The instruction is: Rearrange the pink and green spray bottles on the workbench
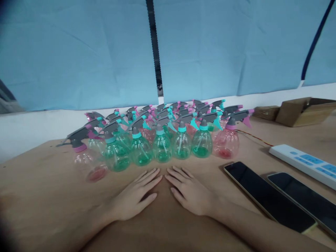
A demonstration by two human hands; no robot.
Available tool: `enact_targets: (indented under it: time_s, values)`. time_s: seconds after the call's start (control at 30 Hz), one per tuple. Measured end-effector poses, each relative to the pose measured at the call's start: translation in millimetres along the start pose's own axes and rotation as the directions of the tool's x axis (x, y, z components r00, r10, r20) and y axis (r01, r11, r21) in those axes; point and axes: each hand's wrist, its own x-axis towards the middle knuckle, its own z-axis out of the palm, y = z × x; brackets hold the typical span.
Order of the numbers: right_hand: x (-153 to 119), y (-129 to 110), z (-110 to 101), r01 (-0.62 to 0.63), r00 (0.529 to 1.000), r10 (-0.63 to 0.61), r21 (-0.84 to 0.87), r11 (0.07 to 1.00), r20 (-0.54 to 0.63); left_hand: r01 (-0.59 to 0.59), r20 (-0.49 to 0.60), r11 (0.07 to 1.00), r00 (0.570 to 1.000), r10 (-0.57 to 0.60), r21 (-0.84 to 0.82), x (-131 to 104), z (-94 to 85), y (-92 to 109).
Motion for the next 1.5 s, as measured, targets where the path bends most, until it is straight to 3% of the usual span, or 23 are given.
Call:
enact_targets:
  time_s: [0.47, 0.57, 0.63, 0.73, 0.87, 0.9, 0.97, 1.07, 1.13, 1.23, 1.37, 1.5]
  values:
    - [-0.3, 1.4, 1.5, 0.008, 1.000, -0.008, 0.005, 1.000, -0.015, -0.005, 0.007, 1.000, 1.000, 0.005, 0.005, 0.5, -0.8, 0.9]
    - [-0.5, 1.2, 1.4, 0.016, 1.000, -0.016, -0.002, 1.000, -0.021, -0.018, -0.031, 1.000, 0.999, 0.017, -0.007, -2.0, 2.8, 0.3]
    - [-0.5, 0.9, 1.2, 0.028, 0.999, -0.028, -0.004, 1.000, -0.034, -0.027, -0.118, 1.000, 0.993, 0.026, -0.004, -0.3, 0.2, 0.0]
    - [-0.6, 0.5, 0.8, 0.032, 0.998, -0.032, -0.004, 0.999, -0.050, -0.064, -0.362, 0.996, 0.929, 0.083, 0.066, 17.0, -21.2, -1.3]
    - [-0.3, 0.4, -0.3, 0.041, 0.998, -0.041, 0.002, 0.999, -0.037, -0.059, -0.664, 0.996, 0.742, 0.091, 0.072, 69.1, -73.9, -8.1]
    - [-0.2, 0.5, -0.6, 0.043, 0.999, -0.043, 0.002, 0.999, -0.034, -0.049, -0.687, 0.998, 0.724, 0.060, 0.037, 83.6, -86.1, -10.3]
    - [0.2, 0.9, -1.0, 0.044, 0.999, -0.044, 0.005, 0.999, -0.028, -0.016, -0.692, 0.999, 0.722, -0.008, -0.029, 108.5, -104.2, -14.6]
    - [0.3, 1.4, -0.8, 0.041, 0.999, -0.041, 0.016, 0.999, -0.024, 0.014, -0.635, 0.993, 0.768, -0.083, -0.114, 127.7, -113.9, -18.4]
    - [0.1, 1.2, -0.2, 0.029, 0.999, -0.028, 0.023, 0.999, -0.034, 0.007, -0.607, 0.986, 0.787, -0.107, -0.165, 127.9, -113.1, -18.5]
    - [-0.1, -0.2, 0.6, -0.049, 0.995, 0.053, 0.049, 0.998, -0.086, -0.021, -0.616, 0.976, 0.779, -0.118, -0.215, 115.8, -111.2, -14.6]
    - [0.4, -1.6, 2.1, -0.165, 0.973, 0.174, 0.069, 0.984, -0.149, -0.034, -0.617, 0.970, 0.777, -0.127, -0.243, 89.4, -113.2, -1.5]
    - [0.5, 0.2, 4.8, -0.167, 0.971, 0.173, 0.054, 0.985, -0.162, -0.047, -0.624, 0.966, 0.771, -0.127, -0.255, 59.4, -112.7, 15.6]
